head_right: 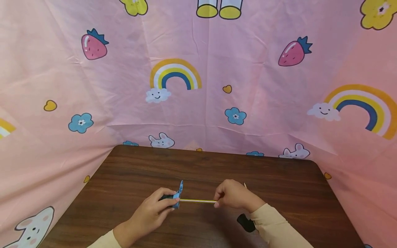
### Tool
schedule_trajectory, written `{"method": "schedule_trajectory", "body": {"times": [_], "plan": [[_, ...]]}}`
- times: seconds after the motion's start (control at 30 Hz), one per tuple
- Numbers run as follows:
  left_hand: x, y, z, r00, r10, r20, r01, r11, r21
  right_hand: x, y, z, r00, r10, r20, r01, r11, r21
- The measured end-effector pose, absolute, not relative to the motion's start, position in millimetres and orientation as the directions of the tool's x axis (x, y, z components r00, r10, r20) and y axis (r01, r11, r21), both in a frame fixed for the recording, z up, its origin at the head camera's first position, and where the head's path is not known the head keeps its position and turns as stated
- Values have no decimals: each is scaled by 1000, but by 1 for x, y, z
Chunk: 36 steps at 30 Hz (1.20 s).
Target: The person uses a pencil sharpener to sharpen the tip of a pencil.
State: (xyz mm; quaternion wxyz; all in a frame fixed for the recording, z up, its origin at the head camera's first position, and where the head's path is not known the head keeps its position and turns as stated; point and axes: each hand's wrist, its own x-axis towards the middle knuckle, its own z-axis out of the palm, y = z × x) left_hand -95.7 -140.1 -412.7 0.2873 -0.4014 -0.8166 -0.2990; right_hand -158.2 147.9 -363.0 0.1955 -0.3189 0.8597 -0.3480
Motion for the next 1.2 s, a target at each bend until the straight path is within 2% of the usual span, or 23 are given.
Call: {"method": "schedule_trajectory", "body": {"times": [0.07,0.2,0.27,0.33,0.4,0.47,0.57,0.7,0.9,0.97,1.07,1.13,1.2], "plan": [[-94,-141,-414,-511,480,713,826,504,253,-158,146,-364,-726,-678,-120,-425,578,-697],[-92,-143,-415,-518,454,725,809,535,244,-151,141,-368,-776,-630,-46,-497,654,-571],[-91,-145,-415,-531,439,725,797,550,251,-146,138,-372,-792,-608,46,-551,681,-481],[-90,-146,-415,-549,416,724,783,560,272,-141,135,-378,-779,-600,183,-620,693,-367],[-89,-146,-415,-573,387,722,766,566,304,-138,133,-386,-725,-589,357,-678,699,-225],[-89,-147,-415,-597,362,716,752,564,341,-137,134,-394,-636,-566,525,-708,698,-104],[-88,-145,-415,-624,350,699,739,555,382,-134,138,-406,-502,-514,695,-724,690,-12],[-88,-143,-415,-651,349,674,727,542,422,-132,141,-414,-364,-472,803,-753,656,44],[-91,-141,-406,-704,320,634,689,522,503,-141,138,-412,-176,-442,879,-752,637,170],[-93,-139,-402,-720,318,617,678,516,524,-144,138,-409,-140,-430,892,-747,637,191],[-94,-138,-398,-731,329,598,670,511,539,-146,138,-407,-118,-412,903,-755,628,188],[-95,-138,-396,-729,341,594,675,505,538,-145,138,-406,-139,-397,907,-768,622,155],[-96,-139,-395,-717,353,600,685,513,517,-144,138,-405,-187,-385,904,-782,615,100]]}}
